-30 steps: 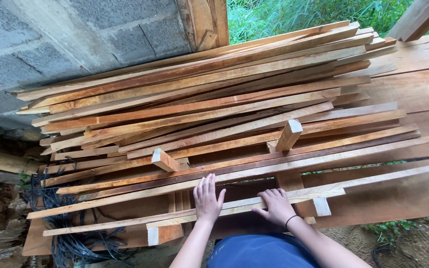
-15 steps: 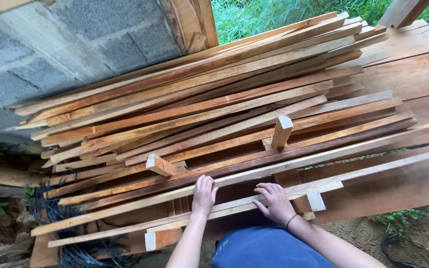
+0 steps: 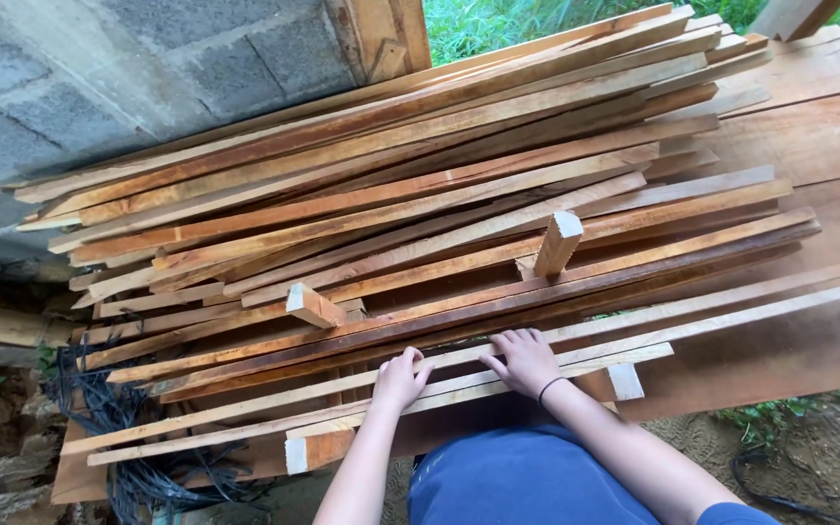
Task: The recorder is arranging and sorting a large pile of thin wooden strips in a storage area.
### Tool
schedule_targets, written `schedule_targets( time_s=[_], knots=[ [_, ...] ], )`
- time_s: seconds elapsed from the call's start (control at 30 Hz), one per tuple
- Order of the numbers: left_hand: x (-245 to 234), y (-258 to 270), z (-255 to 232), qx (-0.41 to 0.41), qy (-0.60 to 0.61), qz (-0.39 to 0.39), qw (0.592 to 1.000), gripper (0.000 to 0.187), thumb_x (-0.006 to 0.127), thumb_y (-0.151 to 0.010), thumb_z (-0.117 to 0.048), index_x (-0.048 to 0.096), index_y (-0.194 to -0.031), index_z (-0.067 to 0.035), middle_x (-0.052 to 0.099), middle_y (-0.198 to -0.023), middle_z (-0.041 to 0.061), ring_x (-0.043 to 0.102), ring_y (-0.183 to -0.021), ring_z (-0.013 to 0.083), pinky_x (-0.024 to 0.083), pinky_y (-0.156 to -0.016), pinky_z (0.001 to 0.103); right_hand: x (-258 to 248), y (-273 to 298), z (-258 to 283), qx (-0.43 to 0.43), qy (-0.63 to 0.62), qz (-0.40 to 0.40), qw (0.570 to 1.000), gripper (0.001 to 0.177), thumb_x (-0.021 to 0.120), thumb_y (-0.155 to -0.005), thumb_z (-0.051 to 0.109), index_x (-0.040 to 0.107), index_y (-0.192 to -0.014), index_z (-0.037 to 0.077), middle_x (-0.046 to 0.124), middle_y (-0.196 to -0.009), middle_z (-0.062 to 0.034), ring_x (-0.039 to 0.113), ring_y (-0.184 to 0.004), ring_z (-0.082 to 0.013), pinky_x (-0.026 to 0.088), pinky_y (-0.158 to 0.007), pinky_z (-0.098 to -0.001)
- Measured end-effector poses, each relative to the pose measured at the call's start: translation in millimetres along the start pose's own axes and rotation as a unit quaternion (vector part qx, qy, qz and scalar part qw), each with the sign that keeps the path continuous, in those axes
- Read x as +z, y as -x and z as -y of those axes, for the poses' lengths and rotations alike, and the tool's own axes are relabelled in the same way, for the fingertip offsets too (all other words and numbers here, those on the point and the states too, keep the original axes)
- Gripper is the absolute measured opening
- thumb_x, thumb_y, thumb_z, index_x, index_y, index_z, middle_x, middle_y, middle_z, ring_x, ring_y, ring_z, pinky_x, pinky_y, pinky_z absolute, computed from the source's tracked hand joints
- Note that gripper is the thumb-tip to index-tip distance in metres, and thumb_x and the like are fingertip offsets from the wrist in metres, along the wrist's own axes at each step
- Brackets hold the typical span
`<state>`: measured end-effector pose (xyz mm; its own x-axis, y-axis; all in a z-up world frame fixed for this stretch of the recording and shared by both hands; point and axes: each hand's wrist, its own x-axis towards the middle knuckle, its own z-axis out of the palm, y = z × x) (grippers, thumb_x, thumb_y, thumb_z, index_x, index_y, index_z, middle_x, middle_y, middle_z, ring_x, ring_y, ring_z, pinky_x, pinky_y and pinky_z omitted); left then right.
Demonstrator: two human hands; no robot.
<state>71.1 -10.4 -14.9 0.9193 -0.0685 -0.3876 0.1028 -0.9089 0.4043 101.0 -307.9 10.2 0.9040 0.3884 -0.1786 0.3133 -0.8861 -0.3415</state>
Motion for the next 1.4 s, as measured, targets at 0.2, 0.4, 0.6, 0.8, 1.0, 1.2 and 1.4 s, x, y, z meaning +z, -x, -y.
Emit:
schedule_targets(
  time_s=[0.2,0.4,0.6,0.8,1.0,1.2,1.4],
  knots=[
    [-2.2,-21.0,-4.9,-0.074,-0.056,0.113,0.989,0.060,0.042,-0.100,-0.067,0.063,-0.133,-0.022,0.069,-0.133,0.008,0.060,-0.132,0.0311,0.037,-0.114,0.053,5.7,-20.0,-4.2,0.083,0.053,0.089,0.991,0.062,0.038,-0.096,0.072,0.066,-0.126,0.025,0.072,-0.123,-0.0012,0.062,-0.122,-0.0231,0.030,-0.118,-0.0529],
    [-1.8,7.3,-6.8,-0.043,0.022,0.022,0.999,0.054,0.067,-0.091,-0.057,0.065,-0.130,-0.020,0.066,-0.131,0.006,0.057,-0.132,0.0292,0.032,-0.121,0.050,9.4,-3.3,-8.1,0.045,0.008,0.028,0.999,0.062,0.062,-0.087,0.067,0.061,-0.132,0.025,0.064,-0.127,0.0005,0.057,-0.125,-0.0226,0.034,-0.117,-0.0503],
    [7.7,-3.3,-2.9,-0.060,0.026,0.051,0.997,0.043,0.071,-0.090,-0.051,0.055,-0.118,-0.022,0.071,-0.125,0.004,0.059,-0.132,0.0263,0.020,-0.126,0.056,21.4,-15.2,-10.5,0.067,0.000,0.078,0.995,0.051,0.054,-0.091,0.068,0.059,-0.119,0.026,0.067,-0.119,0.0001,0.061,-0.122,-0.0215,0.032,-0.118,-0.0480],
    [16.7,-4.9,10.8,-0.069,0.014,0.055,0.996,0.043,0.067,-0.094,-0.047,0.061,-0.127,-0.020,0.070,-0.128,0.006,0.059,-0.132,0.0299,0.025,-0.123,0.057,25.7,-6.4,-10.3,0.043,0.002,0.025,0.999,0.047,0.057,-0.093,0.065,0.062,-0.124,0.030,0.066,-0.119,0.0034,0.059,-0.123,-0.0177,0.031,-0.118,-0.0453],
    [9.5,-3.7,-2.8,-0.062,0.027,-0.012,0.998,0.033,0.074,-0.086,-0.044,0.064,-0.114,-0.030,0.069,-0.116,-0.005,0.062,-0.122,0.0218,0.036,-0.115,0.047,27.6,-9.3,-14.0,0.041,-0.024,-0.089,0.995,0.037,0.078,-0.076,0.055,0.071,-0.106,0.034,0.060,-0.108,0.0089,0.062,-0.111,-0.0177,0.045,-0.105,-0.0390],
    [-2.1,3.1,-18.3,-0.067,-0.012,0.062,0.996,0.052,0.043,-0.103,-0.061,0.060,-0.133,-0.021,0.066,-0.133,0.004,0.054,-0.134,0.0261,0.025,-0.122,0.053,-1.4,-6.8,2.0,0.057,0.025,0.061,0.996,0.058,0.044,-0.097,0.070,0.065,-0.126,0.025,0.070,-0.122,-0.0026,0.061,-0.126,-0.0255,0.033,-0.119,-0.0478],
    [22.5,16.2,-14.2,-0.061,-0.052,0.060,0.995,0.052,0.034,-0.104,-0.056,0.064,-0.127,-0.020,0.067,-0.123,0.006,0.059,-0.124,0.0294,0.035,-0.112,0.052,0.4,7.3,5.4,0.040,0.057,0.099,0.993,0.061,0.038,-0.095,0.075,0.065,-0.119,0.025,0.070,-0.116,-0.0004,0.064,-0.116,-0.0233,0.040,-0.107,-0.0443]
  ],
)
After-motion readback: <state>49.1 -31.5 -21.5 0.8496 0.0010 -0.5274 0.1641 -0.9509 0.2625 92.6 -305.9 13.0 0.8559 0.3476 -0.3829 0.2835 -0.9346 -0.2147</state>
